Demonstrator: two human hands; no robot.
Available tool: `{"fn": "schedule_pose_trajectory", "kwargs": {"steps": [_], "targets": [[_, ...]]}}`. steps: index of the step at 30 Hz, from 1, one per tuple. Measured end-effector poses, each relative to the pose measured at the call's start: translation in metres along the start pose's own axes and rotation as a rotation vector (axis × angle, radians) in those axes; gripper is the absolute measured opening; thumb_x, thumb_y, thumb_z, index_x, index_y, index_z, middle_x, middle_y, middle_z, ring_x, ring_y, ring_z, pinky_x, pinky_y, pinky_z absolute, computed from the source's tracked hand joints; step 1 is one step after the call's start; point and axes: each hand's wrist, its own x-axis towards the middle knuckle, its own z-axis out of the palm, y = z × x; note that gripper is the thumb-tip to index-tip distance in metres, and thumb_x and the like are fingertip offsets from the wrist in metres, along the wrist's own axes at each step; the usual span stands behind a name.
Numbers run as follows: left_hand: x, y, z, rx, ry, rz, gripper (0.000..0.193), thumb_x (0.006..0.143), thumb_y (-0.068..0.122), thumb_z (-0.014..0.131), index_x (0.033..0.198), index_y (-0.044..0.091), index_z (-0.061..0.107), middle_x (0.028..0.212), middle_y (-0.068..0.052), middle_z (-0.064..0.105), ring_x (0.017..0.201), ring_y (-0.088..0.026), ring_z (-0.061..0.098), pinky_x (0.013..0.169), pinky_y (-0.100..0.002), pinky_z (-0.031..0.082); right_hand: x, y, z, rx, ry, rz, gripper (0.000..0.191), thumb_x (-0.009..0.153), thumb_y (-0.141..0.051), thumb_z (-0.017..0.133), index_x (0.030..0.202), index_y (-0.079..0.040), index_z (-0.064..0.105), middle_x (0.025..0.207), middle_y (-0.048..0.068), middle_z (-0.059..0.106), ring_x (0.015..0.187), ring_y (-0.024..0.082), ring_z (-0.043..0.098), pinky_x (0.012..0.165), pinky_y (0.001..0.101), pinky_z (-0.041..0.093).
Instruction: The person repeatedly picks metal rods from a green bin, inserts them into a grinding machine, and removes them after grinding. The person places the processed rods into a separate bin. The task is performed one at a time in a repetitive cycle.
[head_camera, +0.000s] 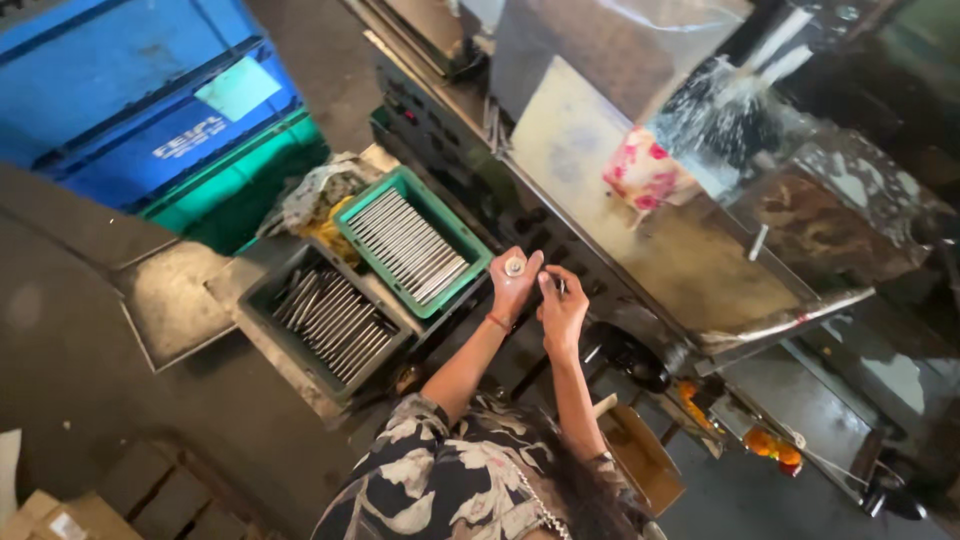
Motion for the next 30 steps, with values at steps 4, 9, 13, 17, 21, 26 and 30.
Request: {"fn": "schedule_pose_trajectory", "kwargs": {"steps": [4, 9, 13, 17, 21, 26, 30], "targets": [[0.013, 0.019, -0.035, -0.47, 0.099, -0.606, 0.034, 0.093, 0.023, 0.076, 0.067, 0.014, 0.057, 0.06, 0.006, 0.05, 0.05, -0.006, 0.041, 0.046, -0.027, 0.028, 0.005, 0.0, 0.049, -0.098, -0.064, -0.321, 0.019, 0.097, -0.01, 0.073, 0.112, 0.002, 0.07, 0.1, 0.004, 0.072, 0.088, 0.01, 0.064, 0.078, 0.0238, 0.053], [0.048, 0.025, -0.112, 0.011, -0.31, -0.341, 0.041, 0.104, 0.042, 0.067, 0.078, 0.013, 0.056, 0.067, 0.01, 0.043, 0.059, 0.0, 0.037, 0.048, -0.023, 0.028, -0.004, 0.004, 0.103, 0.085, 0.043, -0.158, 0.019, 0.099, -0.009, 0.073, 0.113, 0.002, 0.071, 0.094, 0.003, 0.069, 0.074, 0.007, 0.057, 0.065, 0.0232, 0.046], [0.046, 0.01, -0.177, 0.326, -0.589, -0.544, 0.035, 0.098, 0.039, 0.064, 0.084, 0.008, 0.059, 0.067, -0.002, 0.048, 0.058, -0.016, 0.045, 0.051, -0.032, 0.033, 0.011, 0.001, 0.126, 0.453, 0.208, -0.031, 0.017, 0.098, -0.012, 0.071, 0.11, -0.001, 0.069, 0.085, 0.0, 0.063, 0.049, 0.005, 0.045, 0.043, 0.0234, 0.035], [0.067, -0.004, -0.217, 1.043, -0.485, -0.19, 0.028, 0.083, 0.016, 0.069, 0.104, 0.0, 0.061, 0.092, -0.019, 0.062, 0.084, -0.036, 0.062, 0.073, -0.046, 0.05, 0.012, -0.003, 0.116, 0.426, 0.306, -0.134, 0.019, 0.102, -0.013, 0.072, 0.114, 0.0, 0.067, 0.08, 0.001, 0.059, 0.05, 0.005, 0.044, 0.046, 0.024, 0.037], [0.092, -0.011, -0.234, 1.229, -0.511, 0.032, 0.052, 0.075, 0.003, 0.07, 0.126, -0.002, 0.057, 0.114, -0.022, 0.062, 0.109, -0.041, 0.062, 0.093, -0.051, 0.053, -0.013, 0.008, 0.105, 0.342, 0.35, -0.138, 0.018, 0.104, -0.014, 0.071, 0.114, 0.0, 0.066, 0.079, 0.0, 0.056, 0.053, 0.005, 0.043, 0.047, 0.0238, 0.038], [0.097, -0.018, -0.254, 1.187, -0.538, 0.063, 0.055, 0.078, -0.003, 0.066, 0.133, 0.004, 0.058, 0.133, -0.02, 0.058, 0.117, -0.047, 0.052, 0.094, -0.049, 0.051, -0.048, 0.033, 0.1, 0.147, 0.406, -0.072, 0.021, 0.103, -0.015, 0.071, 0.116, 0.001, 0.066, 0.082, 0.0, 0.059, 0.056, 0.006, 0.047, 0.05, 0.0234, 0.04], [0.097, -0.026, -0.295, 1.017, -0.447, 0.164, 0.042, 0.081, 0.007, 0.066, 0.123, 0.002, 0.062, 0.117, -0.02, 0.064, 0.112, -0.041, 0.057, 0.095, -0.05, 0.049, -0.068, 0.055, 0.094, 0.042, 0.417, -0.037, 0.023, 0.104, -0.018, 0.072, 0.118, 0.0, 0.068, 0.079, -0.001, 0.057, 0.056, 0.006, 0.046, 0.05, 0.0227, 0.039]]}}
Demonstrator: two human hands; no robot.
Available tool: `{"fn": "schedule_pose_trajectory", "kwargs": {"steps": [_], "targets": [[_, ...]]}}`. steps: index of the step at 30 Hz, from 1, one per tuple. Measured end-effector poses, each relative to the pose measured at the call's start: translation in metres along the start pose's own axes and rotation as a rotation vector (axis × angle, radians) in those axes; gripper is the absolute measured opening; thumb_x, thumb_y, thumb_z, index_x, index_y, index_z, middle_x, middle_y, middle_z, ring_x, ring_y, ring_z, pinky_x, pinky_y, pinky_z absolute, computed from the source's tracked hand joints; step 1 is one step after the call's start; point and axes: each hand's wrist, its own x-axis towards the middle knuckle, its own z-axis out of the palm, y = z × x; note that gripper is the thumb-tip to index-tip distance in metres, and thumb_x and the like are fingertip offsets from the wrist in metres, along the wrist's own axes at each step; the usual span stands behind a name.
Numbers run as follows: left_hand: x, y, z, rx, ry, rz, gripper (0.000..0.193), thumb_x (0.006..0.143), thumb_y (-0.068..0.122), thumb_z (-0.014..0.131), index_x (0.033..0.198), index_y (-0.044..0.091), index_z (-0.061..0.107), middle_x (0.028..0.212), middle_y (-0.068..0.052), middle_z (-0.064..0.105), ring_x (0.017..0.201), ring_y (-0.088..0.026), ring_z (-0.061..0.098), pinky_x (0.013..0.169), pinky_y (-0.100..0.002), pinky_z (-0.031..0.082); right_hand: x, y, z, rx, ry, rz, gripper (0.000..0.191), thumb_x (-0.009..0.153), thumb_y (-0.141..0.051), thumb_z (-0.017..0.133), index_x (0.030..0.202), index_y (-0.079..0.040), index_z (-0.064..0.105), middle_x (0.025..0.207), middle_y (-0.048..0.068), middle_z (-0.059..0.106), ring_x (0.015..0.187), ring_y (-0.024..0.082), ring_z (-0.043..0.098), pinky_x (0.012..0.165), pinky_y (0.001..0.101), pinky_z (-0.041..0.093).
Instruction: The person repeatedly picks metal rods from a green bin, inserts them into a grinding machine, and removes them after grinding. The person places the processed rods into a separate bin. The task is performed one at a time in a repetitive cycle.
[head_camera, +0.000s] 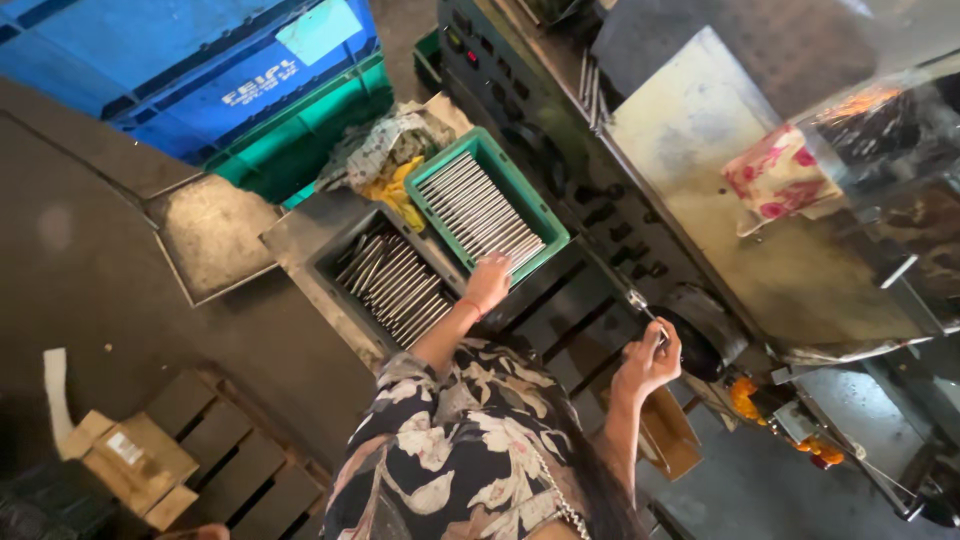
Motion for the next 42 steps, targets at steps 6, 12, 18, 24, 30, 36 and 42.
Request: {"fn": "schedule_pose_trajectory", "kwargs": {"steps": [6, 12, 18, 24, 30, 36, 42], "targets": [[-0.066, -0.08, -0.055, 0.076, 0.12, -0.575, 0.021, 0.098, 0.018, 0.06, 0.108, 0.0, 0.064, 0.112, -0.022, 0.064, 0.106, -0.042, 0.06, 0.094, -0.051, 0.049, -0.02, 0.021, -0.01, -0.08, 0.011, 0.048, 0.023, 0.103, -0.018, 0.073, 0.117, 0.0, 0.069, 0.073, -0.002, 0.055, 0.053, 0.006, 0.045, 0.047, 0.0223, 0.036], [-0.095, -0.091, -0.056, 0.355, -0.285, -0.482, 0.034, 0.09, 0.013, 0.058, 0.123, 0.003, 0.059, 0.131, -0.022, 0.056, 0.125, -0.046, 0.05, 0.099, -0.051, 0.049, -0.036, 0.019, 0.008, -0.082, -0.034, 0.081, 0.023, 0.103, -0.016, 0.072, 0.117, 0.001, 0.069, 0.071, -0.002, 0.053, 0.052, 0.005, 0.044, 0.047, 0.0223, 0.037], [-0.077, -0.102, -0.059, 0.489, -0.092, -0.725, 0.035, 0.097, 0.016, 0.052, 0.13, 0.007, 0.056, 0.136, -0.017, 0.055, 0.127, -0.041, 0.05, 0.1, -0.055, 0.046, -0.047, 0.011, 0.025, -0.206, -0.107, 0.0, 0.022, 0.105, -0.014, 0.07, 0.118, 0.003, 0.068, 0.071, 0.0, 0.058, 0.054, 0.005, 0.049, 0.049, 0.0217, 0.036], [-0.076, -0.113, -0.072, 0.33, -0.267, -0.751, 0.034, 0.098, 0.014, 0.049, 0.129, 0.004, 0.056, 0.135, -0.022, 0.055, 0.123, -0.048, 0.053, 0.091, -0.056, 0.053, -0.059, 0.015, 0.035, -0.198, -0.177, -0.01, 0.023, 0.105, -0.014, 0.069, 0.121, 0.003, 0.067, 0.073, -0.002, 0.06, 0.056, 0.004, 0.051, 0.052, 0.0204, 0.039], [-0.1, -0.097, -0.072, 0.132, -0.314, -0.609, 0.028, 0.099, 0.018, 0.052, 0.122, 0.004, 0.058, 0.115, -0.027, 0.066, 0.104, -0.046, 0.066, 0.086, -0.056, 0.054, -0.06, 0.013, 0.034, -0.248, -0.183, -0.01, 0.023, 0.105, -0.016, 0.069, 0.12, 0.002, 0.069, 0.068, -0.002, 0.057, 0.054, 0.004, 0.048, 0.05, 0.0203, 0.037], [-0.09, -0.051, -0.05, -0.288, -0.008, -0.376, 0.033, 0.101, 0.037, 0.055, 0.108, 0.006, 0.065, 0.093, -0.023, 0.071, 0.085, -0.046, 0.068, 0.073, -0.055, 0.052, -0.05, -0.005, 0.035, -0.245, -0.244, -0.013, 0.026, 0.103, -0.019, 0.067, 0.119, 0.002, 0.07, 0.074, -0.002, 0.061, 0.057, 0.003, 0.051, 0.051, 0.0205, 0.04], [-0.02, 0.059, -0.025, -0.533, -0.107, 0.144, 0.031, 0.109, 0.033, 0.061, 0.122, 0.006, 0.058, 0.093, -0.019, 0.07, 0.083, -0.039, 0.07, 0.07, -0.051, 0.053, -0.033, -0.023, 0.051, 0.005, -0.272, 0.101, 0.027, 0.101, -0.019, 0.068, 0.119, 0.001, 0.07, 0.07, -0.005, 0.054, 0.054, 0.002, 0.044, 0.048, 0.0211, 0.033]]}}
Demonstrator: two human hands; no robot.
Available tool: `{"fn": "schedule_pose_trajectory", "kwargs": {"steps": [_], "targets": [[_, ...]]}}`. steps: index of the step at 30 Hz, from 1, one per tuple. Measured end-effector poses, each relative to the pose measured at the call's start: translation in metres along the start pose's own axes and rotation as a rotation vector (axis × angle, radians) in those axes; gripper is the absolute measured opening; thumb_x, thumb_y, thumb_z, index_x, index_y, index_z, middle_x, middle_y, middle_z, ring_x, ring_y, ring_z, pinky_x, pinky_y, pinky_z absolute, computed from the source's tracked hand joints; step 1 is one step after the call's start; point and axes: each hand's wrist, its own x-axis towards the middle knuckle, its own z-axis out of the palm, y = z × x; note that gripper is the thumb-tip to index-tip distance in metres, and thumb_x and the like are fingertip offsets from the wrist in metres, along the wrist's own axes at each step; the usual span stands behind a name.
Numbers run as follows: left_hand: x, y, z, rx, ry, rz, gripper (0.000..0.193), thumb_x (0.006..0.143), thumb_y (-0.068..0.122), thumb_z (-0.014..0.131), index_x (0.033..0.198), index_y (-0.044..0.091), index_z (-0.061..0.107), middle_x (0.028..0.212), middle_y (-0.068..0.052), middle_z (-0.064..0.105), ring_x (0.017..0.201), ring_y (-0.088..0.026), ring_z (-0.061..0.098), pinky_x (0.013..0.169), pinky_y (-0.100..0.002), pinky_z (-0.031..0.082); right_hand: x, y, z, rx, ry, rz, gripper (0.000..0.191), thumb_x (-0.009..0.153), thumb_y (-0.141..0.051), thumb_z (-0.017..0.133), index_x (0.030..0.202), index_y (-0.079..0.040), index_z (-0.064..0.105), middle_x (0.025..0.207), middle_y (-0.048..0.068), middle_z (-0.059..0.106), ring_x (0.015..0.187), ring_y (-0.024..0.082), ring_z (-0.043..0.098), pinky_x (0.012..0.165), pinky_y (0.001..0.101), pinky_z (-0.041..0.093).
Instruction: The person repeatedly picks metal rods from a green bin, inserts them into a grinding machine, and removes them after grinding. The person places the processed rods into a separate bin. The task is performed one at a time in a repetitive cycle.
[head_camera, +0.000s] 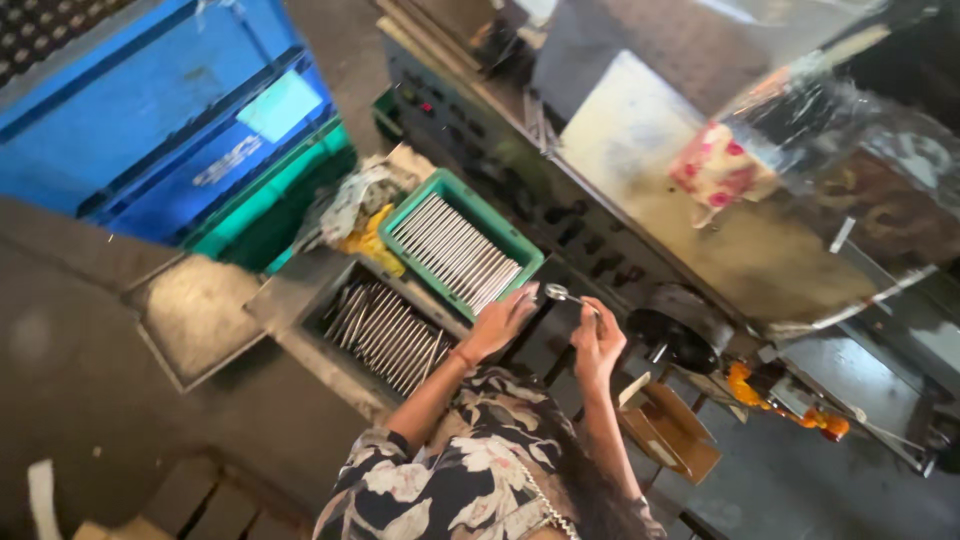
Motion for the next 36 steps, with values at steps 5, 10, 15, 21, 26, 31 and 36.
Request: {"fn": "schedule_pose_trajectory", "kwargs": {"steps": [5, 10, 15, 21, 26, 31, 36], "targets": [[0.034, 0.068, 0.036, -0.914, -0.218, -0.408, 0.04, 0.106, 0.024, 0.061, 0.144, 0.018, 0.051, 0.066, 0.006, 0.044, 0.051, -0.003, 0.039, 0.045, -0.02, 0.029, 0.006, -0.022, -0.016, 0.136, 0.065, -0.05, 0.024, 0.103, -0.019, 0.066, 0.117, 0.0, 0.07, 0.07, -0.004, 0.056, 0.053, 0.003, 0.043, 0.047, 0.0215, 0.033], [0.043, 0.096, 0.073, -0.986, -0.128, -0.221, 0.035, 0.105, 0.019, 0.069, 0.135, 0.015, 0.052, 0.084, 0.004, 0.053, 0.063, -0.004, 0.045, 0.054, -0.02, 0.035, 0.006, -0.037, -0.046, 0.128, 0.049, -0.078, 0.022, 0.104, -0.023, 0.06, 0.115, -0.005, 0.068, 0.064, -0.008, 0.045, 0.05, 0.003, 0.038, 0.046, 0.0229, 0.032], [0.048, 0.099, 0.054, -0.102, -0.225, 0.531, 0.04, 0.093, 0.028, 0.081, 0.122, 0.01, 0.06, 0.086, -0.011, 0.067, 0.064, -0.019, 0.064, 0.056, -0.029, 0.05, 0.015, -0.035, -0.099, 0.579, -0.252, 0.716, 0.027, 0.104, -0.04, 0.053, 0.095, -0.016, 0.062, 0.051, -0.01, 0.025, 0.037, 0.005, 0.02, 0.036, 0.0248, 0.018], [0.061, 0.12, 0.058, -0.114, -0.266, 0.406, 0.032, 0.09, 0.028, 0.084, 0.109, 0.01, 0.066, 0.07, -0.005, 0.065, 0.055, -0.015, 0.059, 0.051, -0.03, 0.047, 0.024, -0.032, -0.11, 0.679, -0.322, 0.704, 0.04, 0.105, -0.05, 0.053, 0.09, -0.014, 0.06, 0.053, -0.009, 0.029, 0.039, 0.006, 0.023, 0.037, 0.0247, 0.021], [0.08, 0.141, 0.07, -0.618, -0.307, -0.184, 0.021, 0.095, 0.019, 0.084, 0.097, 0.008, 0.066, 0.072, 0.008, 0.053, 0.059, -0.002, 0.044, 0.049, -0.024, 0.032, 0.024, -0.053, -0.115, -0.279, -0.246, -0.162, 0.032, 0.115, -0.036, 0.056, 0.104, -0.007, 0.064, 0.071, -0.003, 0.05, 0.061, 0.013, 0.044, 0.053, 0.0297, 0.038], [0.074, 0.166, 0.064, -0.84, -0.521, -0.644, 0.017, 0.088, 0.021, 0.079, 0.092, 0.013, 0.065, 0.06, 0.01, 0.046, 0.045, -0.001, 0.035, 0.038, -0.02, 0.021, 0.029, -0.08, -0.126, -0.773, -0.201, -0.934, 0.018, 0.098, -0.017, 0.071, 0.107, -0.008, 0.059, 0.08, 0.011, 0.066, 0.069, 0.031, 0.067, 0.058, 0.0394, 0.053], [0.048, 0.195, 0.07, -0.761, -0.343, -0.355, 0.015, 0.091, 0.017, 0.078, 0.096, 0.013, 0.064, 0.072, 0.01, 0.057, 0.055, 0.001, 0.041, 0.044, -0.02, 0.026, 0.023, -0.089, -0.144, -0.869, -0.269, -0.954, 0.025, 0.09, -0.019, 0.074, 0.109, -0.006, 0.063, 0.073, 0.011, 0.066, 0.06, 0.034, 0.064, 0.052, 0.0428, 0.05]]}}
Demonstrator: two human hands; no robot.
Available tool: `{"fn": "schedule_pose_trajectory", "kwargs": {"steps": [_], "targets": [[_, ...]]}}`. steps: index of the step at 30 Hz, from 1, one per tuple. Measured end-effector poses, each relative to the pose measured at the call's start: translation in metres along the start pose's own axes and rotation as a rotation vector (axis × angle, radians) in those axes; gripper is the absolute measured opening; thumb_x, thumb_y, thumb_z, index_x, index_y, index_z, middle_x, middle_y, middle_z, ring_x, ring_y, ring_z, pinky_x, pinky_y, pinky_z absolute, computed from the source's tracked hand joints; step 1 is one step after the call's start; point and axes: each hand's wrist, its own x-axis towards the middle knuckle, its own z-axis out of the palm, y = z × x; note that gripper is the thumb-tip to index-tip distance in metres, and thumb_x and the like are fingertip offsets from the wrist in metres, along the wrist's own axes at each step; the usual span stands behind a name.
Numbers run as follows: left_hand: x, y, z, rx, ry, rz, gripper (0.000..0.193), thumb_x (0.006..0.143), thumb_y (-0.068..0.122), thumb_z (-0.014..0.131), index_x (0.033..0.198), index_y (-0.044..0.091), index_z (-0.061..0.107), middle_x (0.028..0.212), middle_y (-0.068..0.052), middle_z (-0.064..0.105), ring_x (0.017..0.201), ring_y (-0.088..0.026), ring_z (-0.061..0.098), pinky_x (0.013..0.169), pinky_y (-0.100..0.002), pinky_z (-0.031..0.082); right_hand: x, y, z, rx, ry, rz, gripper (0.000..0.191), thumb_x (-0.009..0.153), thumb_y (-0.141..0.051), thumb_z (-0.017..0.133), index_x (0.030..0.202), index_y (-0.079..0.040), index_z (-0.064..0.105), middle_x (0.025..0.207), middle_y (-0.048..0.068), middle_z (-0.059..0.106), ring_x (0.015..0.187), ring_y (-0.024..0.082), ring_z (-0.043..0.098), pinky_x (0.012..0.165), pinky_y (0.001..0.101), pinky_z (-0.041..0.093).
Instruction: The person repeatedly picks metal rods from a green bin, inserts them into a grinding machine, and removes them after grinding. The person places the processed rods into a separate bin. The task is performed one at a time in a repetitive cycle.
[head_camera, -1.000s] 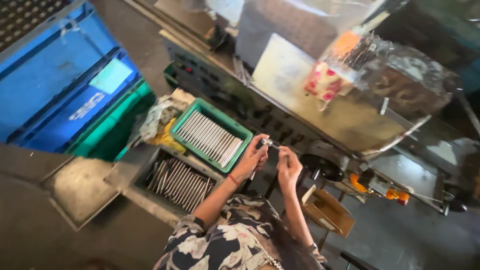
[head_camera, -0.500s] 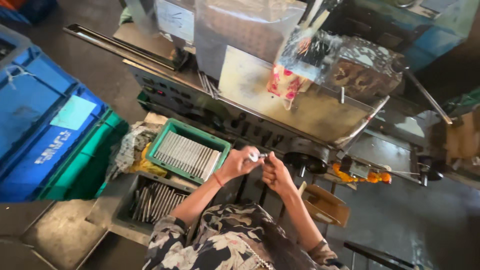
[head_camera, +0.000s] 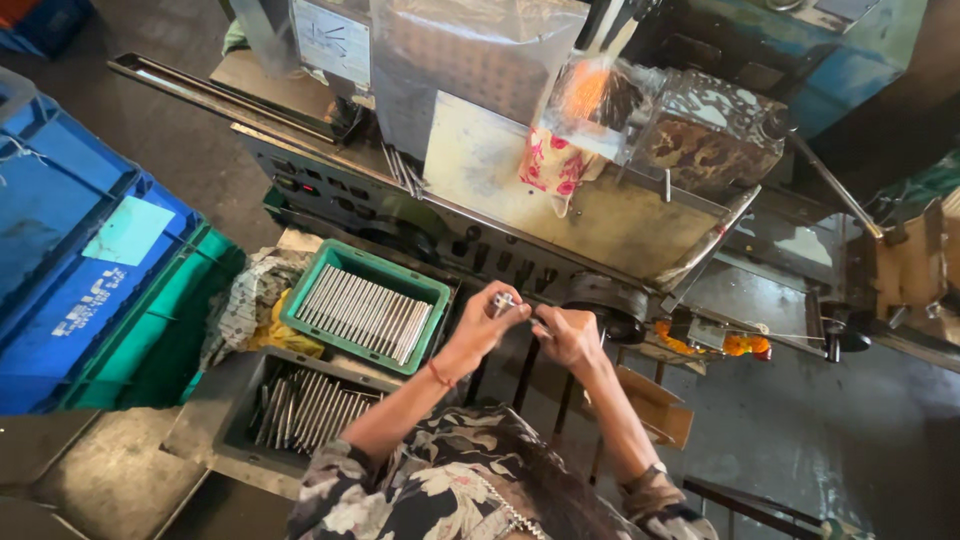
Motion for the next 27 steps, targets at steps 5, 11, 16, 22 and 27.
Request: {"fn": "schedule_pose_trajectory", "kwargs": {"steps": [5, 11, 16, 22, 27], "targets": [[-0.005, -0.001, 0.017, -0.003, -0.011, 0.04, 0.018, 0.092, 0.016, 0.08, 0.096, 0.011, 0.063, 0.07, 0.011, 0.048, 0.057, 0.001, 0.039, 0.047, -0.019, 0.026, -0.012, 0.008, -0.018, 0.05, -0.1, 0.009, 0.021, 0.092, -0.02, 0.072, 0.107, -0.006, 0.066, 0.07, 0.012, 0.065, 0.057, 0.034, 0.062, 0.05, 0.0434, 0.048], [-0.013, 0.0, 0.027, 0.049, -0.069, 0.068, 0.018, 0.092, 0.017, 0.079, 0.098, 0.012, 0.063, 0.071, 0.011, 0.048, 0.058, 0.002, 0.04, 0.049, -0.019, 0.028, -0.008, -0.03, -0.043, 0.175, 0.023, 0.171, 0.025, 0.092, -0.025, 0.07, 0.108, -0.005, 0.07, 0.075, 0.015, 0.067, 0.061, 0.034, 0.065, 0.056, 0.0388, 0.051], [0.001, 0.006, 0.014, -0.081, -0.298, -0.14, 0.014, 0.096, 0.016, 0.076, 0.099, 0.01, 0.064, 0.07, 0.008, 0.051, 0.055, -0.001, 0.042, 0.047, -0.02, 0.027, 0.007, -0.047, -0.078, 0.57, -0.407, 0.284, 0.021, 0.1, -0.022, 0.064, 0.104, -0.004, 0.074, 0.088, 0.013, 0.075, 0.076, 0.025, 0.073, 0.069, 0.0371, 0.055], [0.001, 0.002, 0.031, -0.272, -0.426, -0.251, 0.013, 0.098, 0.021, 0.071, 0.098, 0.015, 0.06, 0.059, 0.01, 0.041, 0.042, -0.001, 0.032, 0.037, -0.02, 0.021, 0.026, -0.035, -0.099, 0.616, -0.536, 0.093, 0.022, 0.1, -0.019, 0.064, 0.091, -0.005, 0.079, 0.072, 0.013, 0.067, 0.06, 0.026, 0.063, 0.057, 0.0379, 0.046], [-0.008, 0.012, 0.051, -0.316, -0.329, -0.284, 0.012, 0.098, 0.021, 0.07, 0.097, 0.017, 0.059, 0.062, 0.011, 0.041, 0.044, -0.001, 0.032, 0.039, -0.021, 0.021, 0.023, -0.025, -0.115, 0.659, -0.489, 0.084, 0.031, 0.105, -0.027, 0.06, 0.09, -0.005, 0.077, 0.07, 0.01, 0.065, 0.058, 0.023, 0.06, 0.054, 0.0352, 0.044]]}}
